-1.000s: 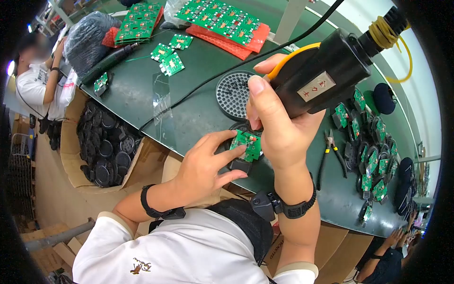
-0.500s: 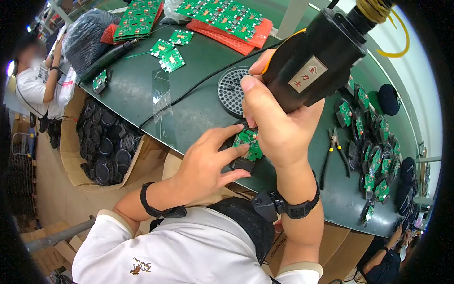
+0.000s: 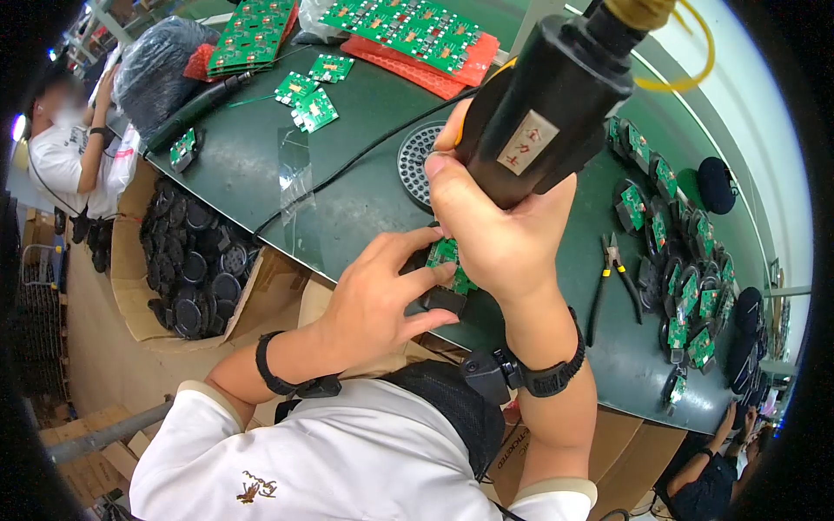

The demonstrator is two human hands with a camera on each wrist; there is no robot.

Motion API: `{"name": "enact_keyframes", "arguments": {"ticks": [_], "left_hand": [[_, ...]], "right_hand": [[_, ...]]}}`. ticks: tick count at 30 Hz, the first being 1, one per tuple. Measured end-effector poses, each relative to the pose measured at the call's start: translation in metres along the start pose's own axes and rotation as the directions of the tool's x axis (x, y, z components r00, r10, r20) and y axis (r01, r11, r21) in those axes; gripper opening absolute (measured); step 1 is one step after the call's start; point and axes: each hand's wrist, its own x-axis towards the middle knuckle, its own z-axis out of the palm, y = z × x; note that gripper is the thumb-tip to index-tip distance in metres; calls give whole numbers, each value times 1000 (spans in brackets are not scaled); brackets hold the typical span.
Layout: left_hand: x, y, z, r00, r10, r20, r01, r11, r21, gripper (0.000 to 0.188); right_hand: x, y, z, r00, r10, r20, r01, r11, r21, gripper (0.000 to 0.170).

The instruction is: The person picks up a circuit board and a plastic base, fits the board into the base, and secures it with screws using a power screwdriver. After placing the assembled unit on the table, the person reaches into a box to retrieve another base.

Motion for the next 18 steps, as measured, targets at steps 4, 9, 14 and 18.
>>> {"name": "enact_keyframes", "arguments": {"ticks": [4, 9, 14, 18], "left_hand": [[-1, -1, 0, 1000, 19, -6, -19, 1000, 12, 50], [0, -4, -12, 993, 62, 100, -67, 996, 51, 50], [16, -16, -16, 988, 106, 112, -100, 993, -60, 41], [37, -13, -18, 976, 188, -111, -203, 968, -146, 27]], "right_hand": [[-1, -3, 2, 1000, -5, -12, 6, 1000, 18, 23], [10, -26, -10, 996, -40, -84, 42, 999, 20, 39], [39, -68, -69, 946, -279, -164, 281, 960, -14, 40], [41, -86, -96, 924, -330, -194, 289, 933, -213, 43]]}}
